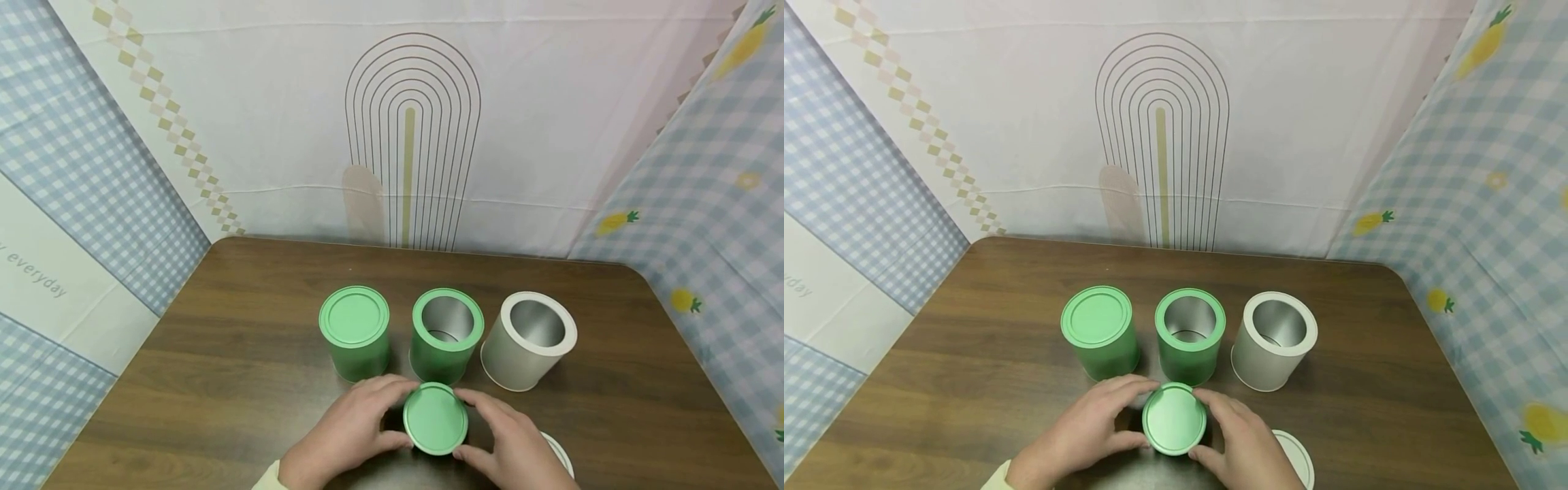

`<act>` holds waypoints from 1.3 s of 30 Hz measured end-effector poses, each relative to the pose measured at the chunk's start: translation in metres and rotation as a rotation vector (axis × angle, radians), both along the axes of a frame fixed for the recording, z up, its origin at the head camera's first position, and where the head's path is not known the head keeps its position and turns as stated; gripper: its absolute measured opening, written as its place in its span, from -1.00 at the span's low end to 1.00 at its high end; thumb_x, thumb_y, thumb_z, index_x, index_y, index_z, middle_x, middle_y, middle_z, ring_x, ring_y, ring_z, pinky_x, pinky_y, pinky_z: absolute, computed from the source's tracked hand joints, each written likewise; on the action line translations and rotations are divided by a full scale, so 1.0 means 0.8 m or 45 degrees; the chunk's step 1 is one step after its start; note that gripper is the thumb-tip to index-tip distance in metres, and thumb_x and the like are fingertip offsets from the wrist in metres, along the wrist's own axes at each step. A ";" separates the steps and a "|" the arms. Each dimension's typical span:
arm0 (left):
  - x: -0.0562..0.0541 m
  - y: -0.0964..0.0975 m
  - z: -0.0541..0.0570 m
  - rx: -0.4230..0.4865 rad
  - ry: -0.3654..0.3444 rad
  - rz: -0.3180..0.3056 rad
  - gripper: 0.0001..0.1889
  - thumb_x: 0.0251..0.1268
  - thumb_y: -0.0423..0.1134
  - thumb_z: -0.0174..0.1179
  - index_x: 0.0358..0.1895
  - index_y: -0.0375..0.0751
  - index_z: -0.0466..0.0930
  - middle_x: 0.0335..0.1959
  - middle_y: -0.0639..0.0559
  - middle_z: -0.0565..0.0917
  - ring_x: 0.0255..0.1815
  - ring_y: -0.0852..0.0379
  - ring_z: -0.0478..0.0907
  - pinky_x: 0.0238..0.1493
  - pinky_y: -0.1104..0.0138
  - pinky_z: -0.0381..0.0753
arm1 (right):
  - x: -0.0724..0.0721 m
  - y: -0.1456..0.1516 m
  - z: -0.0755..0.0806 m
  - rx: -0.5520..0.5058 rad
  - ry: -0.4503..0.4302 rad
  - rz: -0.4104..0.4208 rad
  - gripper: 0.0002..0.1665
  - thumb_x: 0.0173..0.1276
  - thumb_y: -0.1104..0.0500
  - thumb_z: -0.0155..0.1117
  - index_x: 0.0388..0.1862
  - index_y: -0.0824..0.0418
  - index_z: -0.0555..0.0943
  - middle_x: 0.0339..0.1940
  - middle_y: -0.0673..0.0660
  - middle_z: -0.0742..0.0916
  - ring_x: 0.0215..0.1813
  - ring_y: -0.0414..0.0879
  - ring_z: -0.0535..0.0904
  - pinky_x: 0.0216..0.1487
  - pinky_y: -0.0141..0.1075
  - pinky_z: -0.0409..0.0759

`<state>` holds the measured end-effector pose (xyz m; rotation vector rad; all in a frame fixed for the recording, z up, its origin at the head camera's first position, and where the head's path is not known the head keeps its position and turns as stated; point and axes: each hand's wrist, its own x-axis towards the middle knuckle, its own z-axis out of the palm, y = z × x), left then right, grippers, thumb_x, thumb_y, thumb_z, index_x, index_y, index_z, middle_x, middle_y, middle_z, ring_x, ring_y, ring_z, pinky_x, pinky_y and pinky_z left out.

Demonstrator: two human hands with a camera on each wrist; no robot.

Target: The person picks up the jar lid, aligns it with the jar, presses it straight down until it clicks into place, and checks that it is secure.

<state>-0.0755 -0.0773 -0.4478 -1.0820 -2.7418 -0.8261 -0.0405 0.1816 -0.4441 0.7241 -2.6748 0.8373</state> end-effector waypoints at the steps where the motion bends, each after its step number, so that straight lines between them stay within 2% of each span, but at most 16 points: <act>1: 0.000 0.000 0.001 0.001 -0.005 0.001 -0.27 0.01 0.03 0.54 0.30 -0.09 0.53 0.19 0.17 0.61 0.21 0.19 0.55 0.20 0.14 0.57 | 0.000 0.000 0.000 -0.002 0.008 -0.004 -0.07 -0.19 0.09 0.75 0.25 0.03 0.56 0.07 -0.07 0.73 0.01 -0.13 0.70 -0.08 -0.18 0.70; 7: 0.001 -0.001 0.004 0.010 -0.018 0.006 -0.27 0.04 0.02 0.52 0.32 -0.10 0.51 0.22 0.16 0.60 0.23 0.17 0.54 0.23 0.14 0.55 | 0.001 -0.001 0.002 -0.015 0.035 -0.032 -0.06 -0.23 0.09 0.76 0.24 0.01 0.58 0.08 -0.08 0.73 0.03 -0.15 0.69 -0.07 -0.20 0.69; 19: -0.001 -0.002 0.009 0.100 0.076 -0.014 -0.25 -0.01 0.03 0.54 0.30 -0.11 0.52 0.22 0.17 0.60 0.22 0.17 0.55 0.21 0.15 0.56 | 0.001 0.001 0.008 -0.022 0.087 -0.030 -0.03 -0.25 0.11 0.77 0.26 0.00 0.57 0.09 -0.09 0.73 0.04 -0.15 0.69 -0.06 -0.20 0.69; 24: -0.002 0.001 0.011 0.124 0.094 -0.019 -0.24 -0.01 0.05 0.53 0.31 -0.13 0.52 0.21 0.14 0.60 0.22 0.16 0.55 0.22 0.16 0.56 | 0.001 0.004 0.013 -0.049 0.109 -0.020 -0.03 -0.26 0.15 0.76 0.25 0.02 0.57 0.10 -0.10 0.73 0.04 -0.16 0.69 -0.02 -0.32 0.66; 30: -0.003 0.002 0.014 0.132 0.140 -0.019 -0.23 -0.03 0.05 0.53 0.30 -0.12 0.52 0.21 0.14 0.61 0.22 0.15 0.55 0.20 0.16 0.57 | -0.002 0.006 0.017 -0.087 0.154 0.011 -0.02 -0.28 0.17 0.76 0.25 0.04 0.56 0.10 -0.08 0.73 0.03 -0.16 0.69 0.12 -0.62 0.44; 39: -0.004 0.002 0.022 0.160 0.179 -0.026 -0.24 -0.04 0.05 0.54 0.28 -0.13 0.53 0.20 0.15 0.61 0.22 0.16 0.56 0.16 0.18 0.58 | -0.002 0.007 0.027 -0.108 0.155 0.052 -0.01 -0.24 0.20 0.75 0.28 0.05 0.54 0.17 -0.05 0.71 0.09 -0.14 0.68 0.18 -0.65 0.39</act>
